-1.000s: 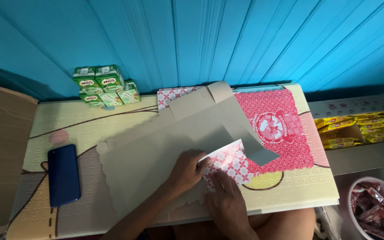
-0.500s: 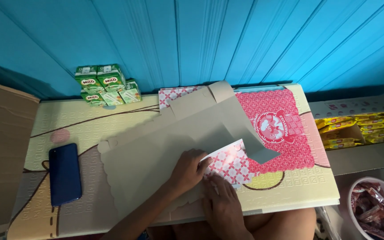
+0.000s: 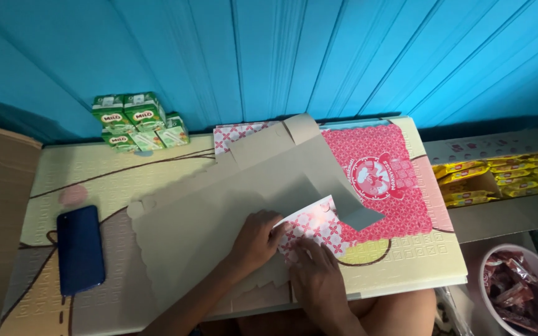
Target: The person sits at a low table and wraps small snack pieces one at a time in squares of patterned paper, folding the paper over each piece and pressing the folds closed. The wrapped pieces are set on the table and a cardboard mailer is opened and adjusted during the work.
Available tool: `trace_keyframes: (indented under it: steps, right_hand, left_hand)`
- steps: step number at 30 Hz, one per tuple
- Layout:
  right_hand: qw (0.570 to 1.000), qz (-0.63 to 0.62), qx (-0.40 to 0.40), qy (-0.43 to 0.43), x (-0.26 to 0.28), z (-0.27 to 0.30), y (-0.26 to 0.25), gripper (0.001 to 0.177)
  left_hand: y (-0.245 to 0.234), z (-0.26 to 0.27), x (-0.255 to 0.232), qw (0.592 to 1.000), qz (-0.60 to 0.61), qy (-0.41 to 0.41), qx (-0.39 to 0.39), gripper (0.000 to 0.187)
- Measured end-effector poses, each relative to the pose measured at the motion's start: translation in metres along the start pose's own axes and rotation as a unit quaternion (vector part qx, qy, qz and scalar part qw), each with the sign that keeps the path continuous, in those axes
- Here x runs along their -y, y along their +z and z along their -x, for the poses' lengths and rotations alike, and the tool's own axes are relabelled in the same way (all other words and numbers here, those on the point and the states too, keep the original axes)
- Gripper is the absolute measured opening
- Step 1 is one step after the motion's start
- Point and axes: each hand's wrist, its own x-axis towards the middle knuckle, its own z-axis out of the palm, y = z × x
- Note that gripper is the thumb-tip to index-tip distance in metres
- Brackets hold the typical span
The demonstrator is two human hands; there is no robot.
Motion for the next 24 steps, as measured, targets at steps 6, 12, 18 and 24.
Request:
trace_keyframes:
  steps: [6, 12, 18, 24]
  right_hand:
    - [1.000, -0.018, -0.010, 0.005, -0.009, 0.003, 0.000, 0.011]
    - [0.998, -0.048, -0.020, 0.043, -0.019, 0.006, 0.002, 0.031]
    - [0.996, -0.014, -0.029, 0.079, -0.023, 0.005, 0.002, 0.039]
    - [0.993, -0.051, -0.024, 0.101, -0.032, 0.007, 0.001, 0.040]
  left_hand:
    - [-0.005, -0.003, -0.005, 1.000, 0.011, 0.006, 0.000, 0.013]
    - [-0.011, -0.006, -0.012, 1.000, 0.017, 0.000, 0.003, 0.015]
    - [-0.009, -0.006, -0.008, 1.000, 0.012, -0.001, 0.010, 0.015]
    - [-0.014, -0.008, -0.015, 1.000, 0.019, -0.006, 0.017, 0.018]
